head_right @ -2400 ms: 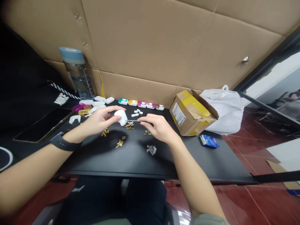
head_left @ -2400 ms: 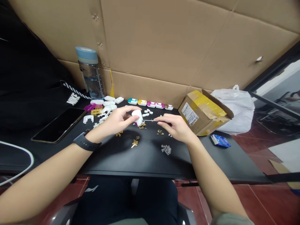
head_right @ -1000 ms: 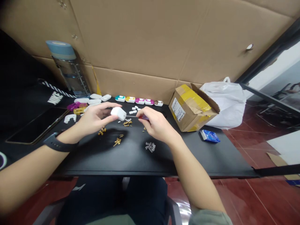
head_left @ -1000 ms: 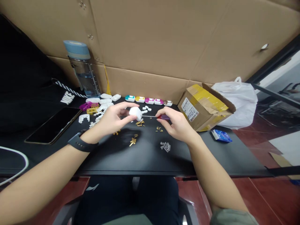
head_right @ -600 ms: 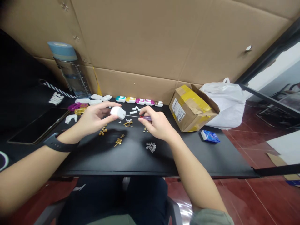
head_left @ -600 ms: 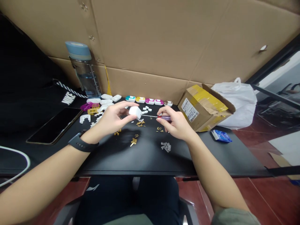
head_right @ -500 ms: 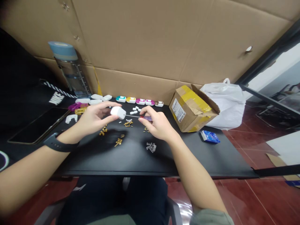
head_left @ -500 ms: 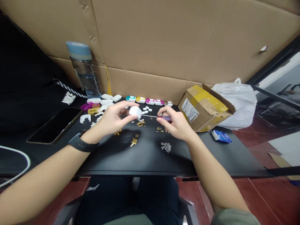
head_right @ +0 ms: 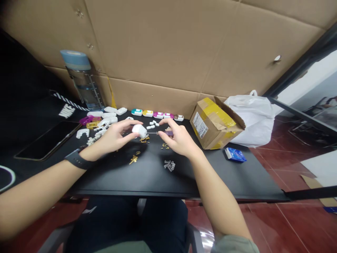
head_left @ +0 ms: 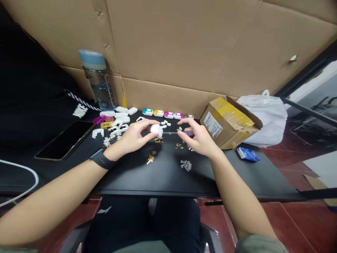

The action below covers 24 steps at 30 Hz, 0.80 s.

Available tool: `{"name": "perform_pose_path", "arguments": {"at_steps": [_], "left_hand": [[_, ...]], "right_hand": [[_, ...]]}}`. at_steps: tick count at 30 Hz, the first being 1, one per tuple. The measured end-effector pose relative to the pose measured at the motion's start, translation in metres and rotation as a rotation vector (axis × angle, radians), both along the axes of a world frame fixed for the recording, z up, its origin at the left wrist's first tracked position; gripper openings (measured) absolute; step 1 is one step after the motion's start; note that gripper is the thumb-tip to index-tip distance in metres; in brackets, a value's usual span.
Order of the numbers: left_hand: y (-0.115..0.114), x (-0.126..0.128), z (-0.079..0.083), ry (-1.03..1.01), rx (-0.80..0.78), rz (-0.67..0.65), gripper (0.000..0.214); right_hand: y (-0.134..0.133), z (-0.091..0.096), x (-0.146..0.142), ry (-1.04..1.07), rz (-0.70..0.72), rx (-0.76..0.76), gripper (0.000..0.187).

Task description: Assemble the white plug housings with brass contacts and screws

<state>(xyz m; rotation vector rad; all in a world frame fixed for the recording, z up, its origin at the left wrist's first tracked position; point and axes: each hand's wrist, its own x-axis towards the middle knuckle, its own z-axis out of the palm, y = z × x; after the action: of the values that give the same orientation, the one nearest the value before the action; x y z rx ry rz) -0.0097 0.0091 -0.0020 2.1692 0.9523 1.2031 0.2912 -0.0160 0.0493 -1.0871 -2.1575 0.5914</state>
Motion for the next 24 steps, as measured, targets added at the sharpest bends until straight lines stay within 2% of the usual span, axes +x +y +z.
{"name": "perform_pose_path", "arguments": {"at_steps": [3, 5, 9, 12, 14, 16, 19, 24], "left_hand": [[0.010, -0.009, 0.000, -0.064, 0.017, 0.098, 0.047], [0.019, -0.020, 0.005, -0.117, 0.029, 0.222, 0.051], [0.044, -0.044, 0.030, -0.119, 0.103, 0.466, 0.051], [0.070, -0.054, 0.050, 0.025, 0.078, 0.495, 0.057], [0.092, -0.054, 0.055, 0.103, 0.009, 0.479, 0.066], [0.115, -0.051, 0.052, 0.183, -0.063, 0.462, 0.060], [0.148, -0.046, 0.037, 0.225, -0.105, 0.451, 0.048], [0.181, -0.045, 0.022, 0.286, -0.101, 0.442, 0.052]], "right_hand": [[0.001, 0.003, 0.002, 0.040, -0.023, 0.044, 0.025], [0.003, 0.003, 0.004, 0.063, -0.044, 0.062, 0.024], [0.012, 0.000, 0.010, 0.070, -0.088, 0.101, 0.025], [0.018, -0.003, 0.011, 0.048, -0.089, 0.123, 0.025], [0.018, -0.004, 0.010, 0.041, -0.071, 0.130, 0.024], [0.018, -0.003, 0.009, 0.043, -0.052, 0.135, 0.023], [0.016, -0.002, 0.007, 0.039, -0.046, 0.142, 0.021], [0.017, -0.002, 0.008, 0.003, -0.051, 0.156, 0.020]]}}
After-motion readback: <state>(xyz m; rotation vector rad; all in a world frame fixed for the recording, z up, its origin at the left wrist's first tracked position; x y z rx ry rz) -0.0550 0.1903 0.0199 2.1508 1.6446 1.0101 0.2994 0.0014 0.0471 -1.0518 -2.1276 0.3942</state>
